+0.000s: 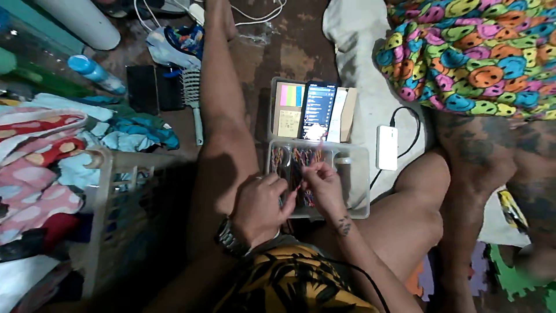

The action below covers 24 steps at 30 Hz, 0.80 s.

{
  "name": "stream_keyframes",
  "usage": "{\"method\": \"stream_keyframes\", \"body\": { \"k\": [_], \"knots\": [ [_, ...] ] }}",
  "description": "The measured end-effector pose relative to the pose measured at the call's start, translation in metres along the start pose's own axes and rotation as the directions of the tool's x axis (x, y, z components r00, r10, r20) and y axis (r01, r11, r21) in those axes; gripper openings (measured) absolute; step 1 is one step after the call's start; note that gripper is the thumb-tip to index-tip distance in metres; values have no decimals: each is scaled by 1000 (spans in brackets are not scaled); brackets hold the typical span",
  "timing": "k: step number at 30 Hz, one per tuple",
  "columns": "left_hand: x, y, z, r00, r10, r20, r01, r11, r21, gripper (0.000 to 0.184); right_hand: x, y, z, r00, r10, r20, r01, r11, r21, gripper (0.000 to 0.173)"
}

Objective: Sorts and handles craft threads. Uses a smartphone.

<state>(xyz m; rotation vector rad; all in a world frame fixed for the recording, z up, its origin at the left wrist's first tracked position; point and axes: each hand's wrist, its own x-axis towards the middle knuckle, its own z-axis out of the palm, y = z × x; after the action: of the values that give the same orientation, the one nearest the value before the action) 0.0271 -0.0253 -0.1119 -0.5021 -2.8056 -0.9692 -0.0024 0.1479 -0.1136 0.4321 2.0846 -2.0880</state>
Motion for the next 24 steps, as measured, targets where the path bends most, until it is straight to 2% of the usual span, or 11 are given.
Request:
{"method": "stream_keyframes", "body": {
  "k": [2,4,6,7,8,10,12,13,14,18,24],
  "knots": [
    [8,-7,-3,994,-53,-99,47,997,-65,41,3,5,5,985,117,123,-97,982,-160,10],
    [14,-12,-2,986,-93,-135,76,990,-121,42,12,13,13,948,231,218,-143,923,-357,19],
    [16,-15,1,982,-121,-144,100,984,-145,41,23,14,15,903,312,295,-109,831,-545,29],
    [17,-16,3,981,-136,-141,113,981,-158,41,27,8,14,901,294,320,-42,792,-609,32],
    [18,-18,4,979,-151,-137,126,977,-173,40,29,0,12,920,212,330,56,761,-647,32],
    [18,-23,5,976,-188,-108,161,962,-222,40,35,-17,3,954,-102,280,274,673,-687,32],
    [20,-26,4,972,-227,-66,202,941,-272,41,55,-26,-10,893,-399,208,407,521,-751,26],
    [22,-27,4,969,-243,-46,219,930,-294,41,70,-30,-17,862,-473,184,417,453,-788,26],
    [24,-27,4,966,-256,-32,233,920,-315,40,86,-32,-23,839,-517,170,410,396,-822,29],
    [31,-30,4,954,-299,9,279,881,-382,38,129,-38,-31,851,-500,161,333,278,-901,44],
    [32,-30,2,942,-331,51,322,853,-411,36,145,-37,-26,864,-479,157,307,253,-918,51]
  ]
}}
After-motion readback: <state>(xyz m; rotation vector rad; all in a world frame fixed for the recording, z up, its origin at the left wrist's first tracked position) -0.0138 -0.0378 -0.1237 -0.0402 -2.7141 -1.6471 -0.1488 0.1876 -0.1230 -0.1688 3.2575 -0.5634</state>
